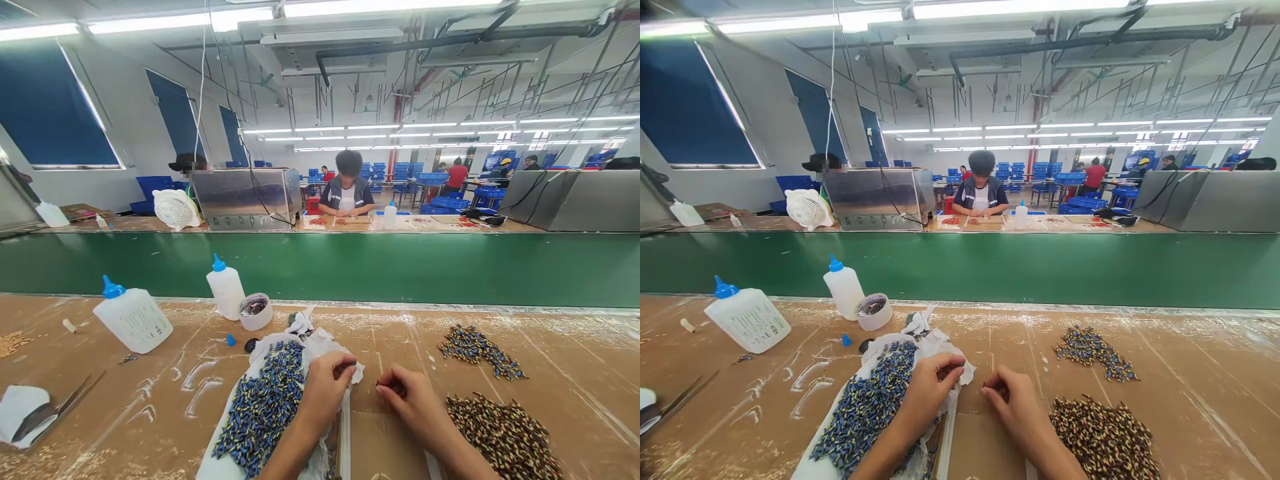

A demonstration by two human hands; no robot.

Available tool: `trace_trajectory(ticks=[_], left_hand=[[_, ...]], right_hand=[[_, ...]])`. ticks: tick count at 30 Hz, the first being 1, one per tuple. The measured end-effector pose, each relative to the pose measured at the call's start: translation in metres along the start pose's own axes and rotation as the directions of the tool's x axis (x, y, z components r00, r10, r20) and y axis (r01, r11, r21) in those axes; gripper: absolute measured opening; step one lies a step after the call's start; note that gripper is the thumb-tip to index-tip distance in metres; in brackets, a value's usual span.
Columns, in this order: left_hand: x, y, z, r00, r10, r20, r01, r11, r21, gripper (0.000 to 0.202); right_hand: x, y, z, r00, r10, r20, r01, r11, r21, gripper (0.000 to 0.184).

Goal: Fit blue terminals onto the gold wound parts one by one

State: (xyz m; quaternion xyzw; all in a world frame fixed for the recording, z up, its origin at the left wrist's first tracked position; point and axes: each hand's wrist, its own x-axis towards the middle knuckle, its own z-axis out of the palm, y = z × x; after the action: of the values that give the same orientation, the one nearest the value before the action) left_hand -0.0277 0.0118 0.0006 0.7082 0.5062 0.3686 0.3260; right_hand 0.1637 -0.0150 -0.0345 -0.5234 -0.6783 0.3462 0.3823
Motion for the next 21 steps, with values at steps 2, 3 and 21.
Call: trace_trajectory(ticks=[2, 3, 21], left_hand=[[-0.003, 0.006, 0.003, 0.999, 0.043, 0.008, -0.043, 0.998, 0.039, 0.02], [-0.004, 0.008, 0.005, 0.998, 0.063, 0.013, -0.064, 0.996, 0.058, 0.021], [-0.013, 0.02, 0.02, 0.979, 0.165, 0.121, -0.176, 0.981, 0.087, 0.022]], right_hand=[[0.003, -0.001, -0.007, 0.998, 0.065, -0.019, -0.06, 0.977, 0.207, 0.023], [0.004, -0.002, -0.011, 0.996, 0.084, -0.027, -0.073, 0.954, 0.292, 0.027], [-0.007, -0.018, -0.011, 0.99, 0.138, 0.018, -0.118, 0.764, 0.634, 0.028]])
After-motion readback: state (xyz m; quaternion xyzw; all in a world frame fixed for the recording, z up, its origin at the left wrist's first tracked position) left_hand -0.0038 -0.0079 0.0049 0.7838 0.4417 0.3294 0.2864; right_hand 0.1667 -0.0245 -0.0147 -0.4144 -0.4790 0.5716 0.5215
